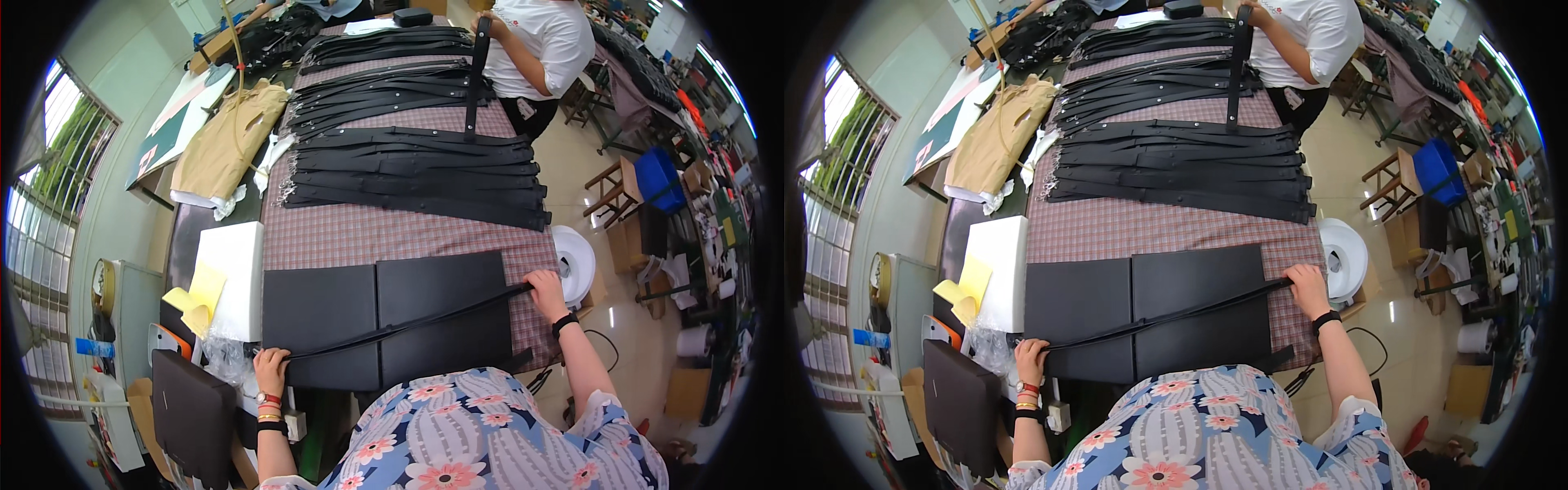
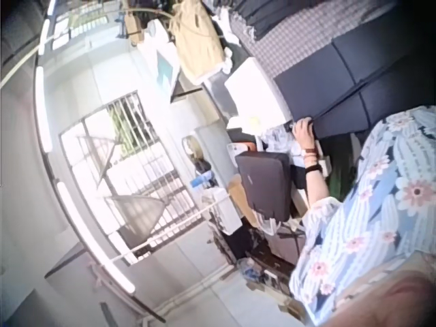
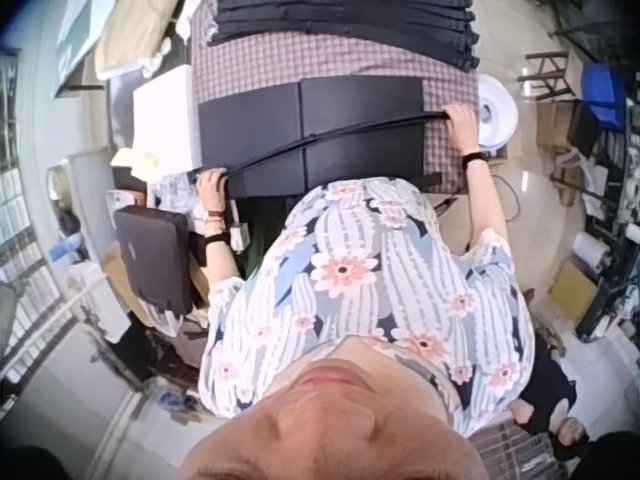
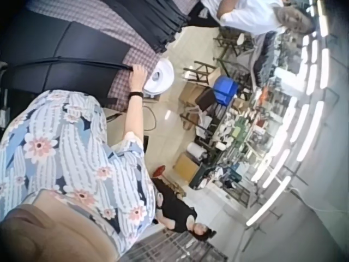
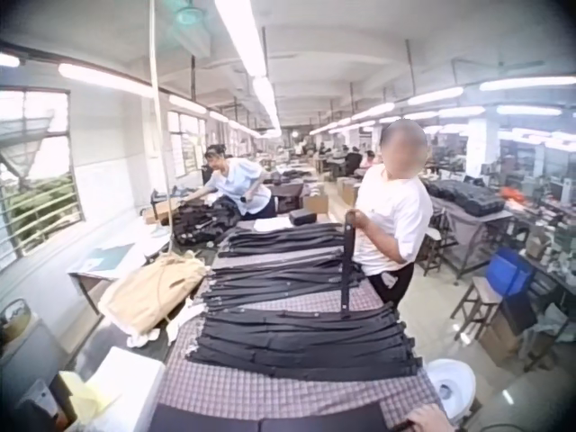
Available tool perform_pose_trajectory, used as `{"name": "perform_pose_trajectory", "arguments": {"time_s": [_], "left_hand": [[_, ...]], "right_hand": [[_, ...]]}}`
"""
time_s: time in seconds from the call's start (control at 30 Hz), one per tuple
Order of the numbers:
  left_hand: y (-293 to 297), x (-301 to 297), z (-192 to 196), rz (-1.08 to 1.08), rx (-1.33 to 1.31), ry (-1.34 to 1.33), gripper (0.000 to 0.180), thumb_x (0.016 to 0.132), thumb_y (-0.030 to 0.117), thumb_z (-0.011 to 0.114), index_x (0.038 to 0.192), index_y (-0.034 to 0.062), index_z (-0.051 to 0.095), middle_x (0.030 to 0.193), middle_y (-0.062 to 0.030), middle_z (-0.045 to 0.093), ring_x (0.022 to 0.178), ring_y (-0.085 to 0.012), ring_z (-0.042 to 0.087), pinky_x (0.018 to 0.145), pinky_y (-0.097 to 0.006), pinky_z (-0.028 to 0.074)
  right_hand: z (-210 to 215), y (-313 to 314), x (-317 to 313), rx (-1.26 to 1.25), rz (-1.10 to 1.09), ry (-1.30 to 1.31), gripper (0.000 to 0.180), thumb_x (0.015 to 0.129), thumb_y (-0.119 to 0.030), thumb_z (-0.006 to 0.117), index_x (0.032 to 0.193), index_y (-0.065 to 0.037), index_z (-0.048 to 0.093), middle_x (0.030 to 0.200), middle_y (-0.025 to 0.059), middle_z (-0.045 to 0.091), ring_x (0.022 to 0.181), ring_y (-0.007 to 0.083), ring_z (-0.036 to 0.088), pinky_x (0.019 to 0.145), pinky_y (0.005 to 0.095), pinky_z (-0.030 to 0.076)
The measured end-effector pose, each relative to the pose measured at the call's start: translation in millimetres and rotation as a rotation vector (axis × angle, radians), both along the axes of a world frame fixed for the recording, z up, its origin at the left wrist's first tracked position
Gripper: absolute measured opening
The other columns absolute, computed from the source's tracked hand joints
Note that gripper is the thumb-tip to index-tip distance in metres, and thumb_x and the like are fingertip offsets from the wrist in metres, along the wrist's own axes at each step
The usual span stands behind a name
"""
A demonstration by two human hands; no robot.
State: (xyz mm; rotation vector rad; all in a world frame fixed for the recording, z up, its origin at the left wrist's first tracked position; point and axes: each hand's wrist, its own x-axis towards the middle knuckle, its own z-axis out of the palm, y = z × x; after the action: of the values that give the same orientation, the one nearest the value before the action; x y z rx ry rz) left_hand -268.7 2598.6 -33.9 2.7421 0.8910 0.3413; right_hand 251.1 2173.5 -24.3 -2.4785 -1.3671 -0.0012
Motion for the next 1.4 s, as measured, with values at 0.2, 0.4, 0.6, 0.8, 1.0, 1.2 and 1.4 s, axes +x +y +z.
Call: {"name": "perform_pose_trajectory", "arguments": {"time_s": [0.2,0.4,0.6,0.8,1.0,1.2,1.4], "left_hand": [[38.0,-13.4,3.0,0.102,-0.660,-0.037,0.029,0.083,0.019,0.076,0.106,0.0014,0.071,0.092,-0.0111,0.073,0.088,-0.0189,0.068,0.081,-0.031,0.051],[65.2,4.7,1.3,0.131,-0.827,0.212,0.031,0.084,0.023,0.077,0.104,0.0002,0.071,0.089,-0.0067,0.072,0.086,-0.0151,0.065,0.082,-0.030,0.051],[70.7,-3.7,-14.9,0.104,-0.858,0.137,0.032,0.083,0.023,0.078,0.103,-0.0003,0.069,0.090,-0.0051,0.071,0.088,-0.0128,0.063,0.081,-0.029,0.050],[65.5,-7.4,-17.1,0.086,-0.866,0.143,0.027,0.087,0.021,0.073,0.104,0.0005,0.066,0.091,0.0004,0.064,0.089,-0.0104,0.057,0.082,-0.027,0.047],[69.8,-5.0,-14.1,0.111,-0.985,0.147,0.020,0.091,0.017,0.069,0.104,0.0012,0.066,0.088,0.0026,0.063,0.083,-0.0076,0.056,0.078,-0.024,0.046],[80.8,-17.0,-25.8,0.123,-1.005,0.168,0.025,0.085,0.015,0.075,0.106,0.0025,0.066,0.090,0.0009,0.064,0.086,-0.0093,0.058,0.080,-0.025,0.047],[79.6,-4.5,-13.1,0.064,-0.905,0.158,0.019,0.087,0.012,0.073,0.100,0.0001,0.066,0.080,0.0028,0.063,0.074,-0.0076,0.055,0.070,-0.025,0.049]], "right_hand": [[1.2,-20.6,45.6,0.095,-0.149,0.656,0.022,0.071,-0.011,0.082,0.090,-0.003,0.072,0.080,0.0094,0.069,0.074,0.0224,0.065,0.069,0.0329,0.051],[-8.4,-11.1,63.5,-0.151,-0.217,0.629,0.026,0.078,-0.026,0.079,0.090,-0.004,0.071,0.081,0.0091,0.068,0.075,0.0244,0.064,0.070,0.0363,0.051],[-21.6,-16.4,49.6,0.183,-0.245,0.187,0.020,0.082,-0.017,0.071,0.097,-0.004,0.067,0.095,0.0139,0.064,0.096,0.0343,0.061,0.083,0.0430,0.050],[-41.8,-49.0,18.5,0.326,-0.531,0.105,0.024,0.083,-0.006,0.065,0.106,-0.003,0.063,0.103,0.0165,0.062,0.102,0.0367,0.059,0.089,0.0431,0.048],[-45.1,-52.5,-8.5,0.240,-0.537,0.142,0.032,0.082,-0.006,0.066,0.114,-0.005,0.061,0.115,0.0142,0.059,0.109,0.0364,0.055,0.094,0.0439,0.046],[-24.9,-20.4,-3.9,0.194,-0.252,0.081,0.043,0.080,-0.009,0.070,0.121,-0.012,0.060,0.122,0.0096,0.059,0.113,0.0323,0.055,0.098,0.0436,0.044],[-30.5,-23.3,16.1,-0.046,-0.138,0.048,0.042,0.066,-0.019,0.081,0.105,-0.016,0.066,0.123,0.0026,0.061,0.114,0.0257,0.057,0.090,0.0425,0.048]]}}
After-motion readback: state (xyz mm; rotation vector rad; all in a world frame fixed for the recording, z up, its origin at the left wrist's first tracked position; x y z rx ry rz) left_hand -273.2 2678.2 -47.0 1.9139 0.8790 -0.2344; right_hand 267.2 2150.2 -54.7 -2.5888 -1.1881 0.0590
